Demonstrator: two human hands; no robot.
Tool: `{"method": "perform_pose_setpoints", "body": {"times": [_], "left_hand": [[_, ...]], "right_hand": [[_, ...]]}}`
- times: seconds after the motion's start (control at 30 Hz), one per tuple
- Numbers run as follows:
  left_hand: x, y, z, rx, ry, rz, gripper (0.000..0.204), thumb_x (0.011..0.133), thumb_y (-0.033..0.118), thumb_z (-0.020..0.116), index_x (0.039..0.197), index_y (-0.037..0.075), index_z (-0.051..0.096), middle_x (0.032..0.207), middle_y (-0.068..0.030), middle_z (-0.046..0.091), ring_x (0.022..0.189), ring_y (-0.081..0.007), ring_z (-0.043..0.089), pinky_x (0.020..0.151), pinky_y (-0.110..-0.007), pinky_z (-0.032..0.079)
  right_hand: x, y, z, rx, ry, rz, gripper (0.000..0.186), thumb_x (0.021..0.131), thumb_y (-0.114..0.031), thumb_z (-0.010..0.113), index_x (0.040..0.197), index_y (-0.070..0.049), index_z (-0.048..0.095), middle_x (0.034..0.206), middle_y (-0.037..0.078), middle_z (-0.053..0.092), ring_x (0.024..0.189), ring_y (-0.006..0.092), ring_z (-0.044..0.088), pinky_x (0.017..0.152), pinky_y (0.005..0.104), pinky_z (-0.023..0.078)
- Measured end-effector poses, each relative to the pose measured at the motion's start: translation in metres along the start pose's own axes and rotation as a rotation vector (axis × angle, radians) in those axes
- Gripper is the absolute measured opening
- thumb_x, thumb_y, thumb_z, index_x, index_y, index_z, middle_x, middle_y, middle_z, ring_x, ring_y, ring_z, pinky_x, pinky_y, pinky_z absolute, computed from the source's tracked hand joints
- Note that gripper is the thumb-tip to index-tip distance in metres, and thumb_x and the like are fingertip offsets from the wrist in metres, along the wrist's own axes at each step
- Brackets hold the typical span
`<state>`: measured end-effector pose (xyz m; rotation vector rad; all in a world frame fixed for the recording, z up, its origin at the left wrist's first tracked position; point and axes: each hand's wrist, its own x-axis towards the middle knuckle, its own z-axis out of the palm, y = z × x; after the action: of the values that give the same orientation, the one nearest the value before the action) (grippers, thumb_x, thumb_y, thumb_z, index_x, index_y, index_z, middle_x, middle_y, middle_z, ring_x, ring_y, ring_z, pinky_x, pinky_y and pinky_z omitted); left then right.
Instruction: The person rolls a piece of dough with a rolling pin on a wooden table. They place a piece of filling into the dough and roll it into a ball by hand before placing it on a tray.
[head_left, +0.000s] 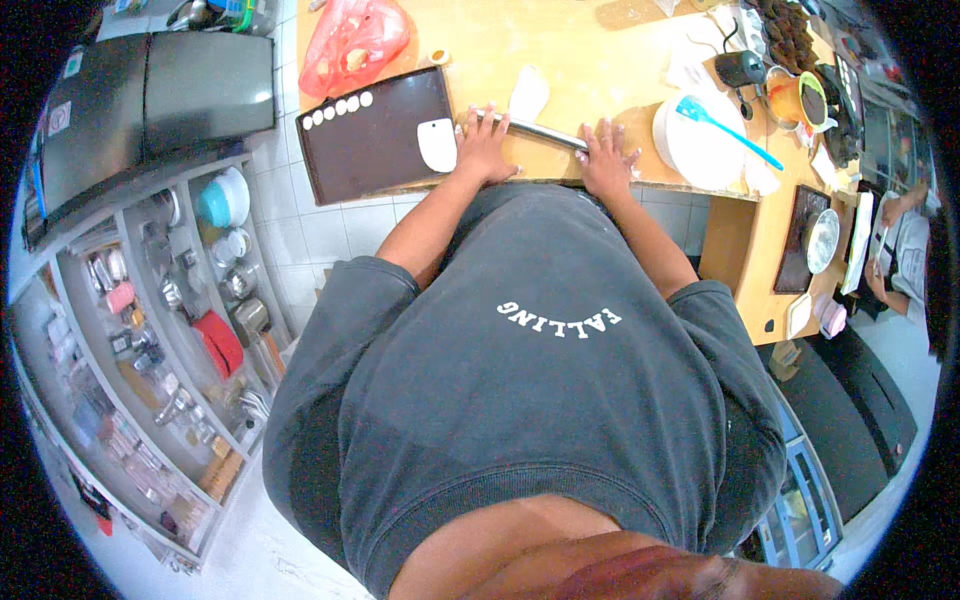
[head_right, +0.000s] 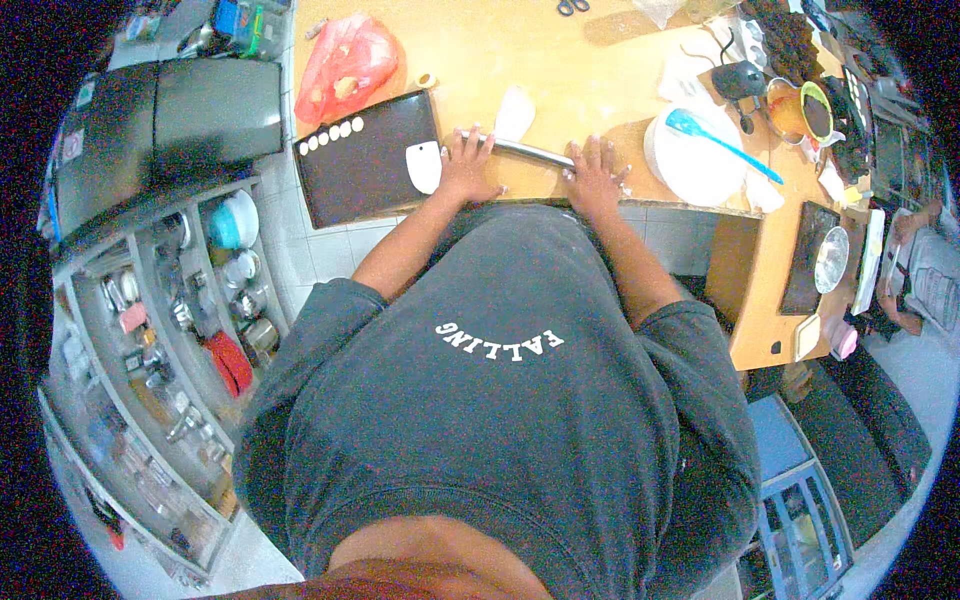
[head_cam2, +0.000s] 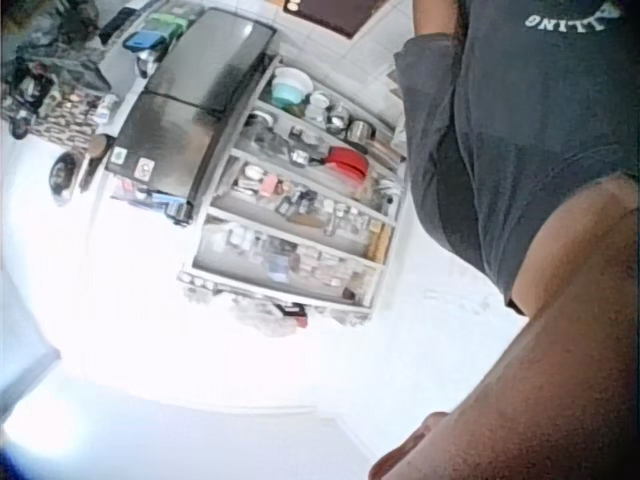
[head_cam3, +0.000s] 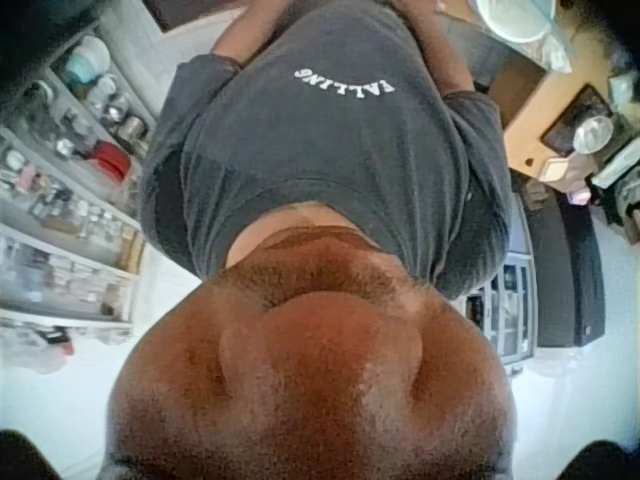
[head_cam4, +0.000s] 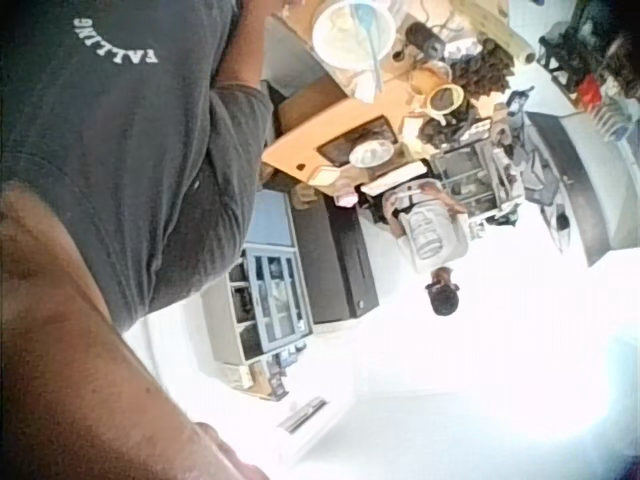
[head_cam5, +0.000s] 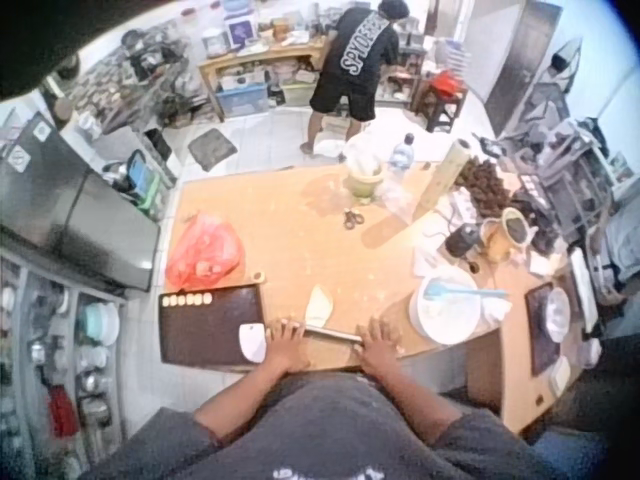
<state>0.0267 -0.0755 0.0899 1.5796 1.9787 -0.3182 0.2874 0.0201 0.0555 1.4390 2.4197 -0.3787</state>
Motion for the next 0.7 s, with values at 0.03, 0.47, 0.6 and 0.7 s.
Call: {"method": "perform_pose_setpoints", "body": {"times": [0.03,0.47,0.6,0.7], "left_hand": [[-0.001,0.001,0.0,0.001,0.005,0.003,0.119,0.078,0.066,0.078,0.17,0.02,0.018,0.177,-0.016,0.003,0.161,-0.0459,0.001,0.126,-0.067,0.016],[-0.032,0.001,0.049,-0.036,0.249,0.021,0.106,0.083,0.05,0.08,0.168,0.022,0.024,0.175,-0.0169,0.013,0.161,-0.0447,0.011,0.126,-0.066,0.018],[-0.024,0.006,0.036,-0.079,0.353,0.062,0.095,0.087,0.048,0.077,0.165,0.018,0.031,0.173,-0.0189,0.018,0.16,-0.0454,0.013,0.122,-0.071,0.019],[-0.014,0.011,0.024,-0.063,0.384,0.078,0.095,0.088,0.049,0.076,0.165,0.016,0.031,0.172,-0.0193,0.022,0.159,-0.0454,0.016,0.121,-0.073,0.021]], "right_hand": [[-0.001,0.002,0.003,0.017,0.048,0.003,0.063,0.104,-0.05,0.055,0.162,-0.035,0.038,0.176,0.011,0.019,0.162,0.0398,0.011,0.117,0.0835,0.01],[-0.013,0.01,0.022,0.051,0.105,0.003,0.048,0.099,-0.036,0.065,0.145,-0.026,0.058,0.167,0.011,0.037,0.158,0.035,0.026,0.118,0.0783,0.018],[-0.01,0.013,0.018,0.072,0.181,-0.029,0.04,0.095,-0.027,0.068,0.134,-0.02,0.063,0.152,0.011,0.051,0.148,0.0354,0.04,0.116,0.0748,0.025],[-0.005,0.014,0.007,0.105,0.181,-0.019,0.04,0.095,-0.026,0.068,0.134,-0.02,0.063,0.149,0.012,0.052,0.146,0.0355,0.044,0.116,0.0742,0.026]]}}
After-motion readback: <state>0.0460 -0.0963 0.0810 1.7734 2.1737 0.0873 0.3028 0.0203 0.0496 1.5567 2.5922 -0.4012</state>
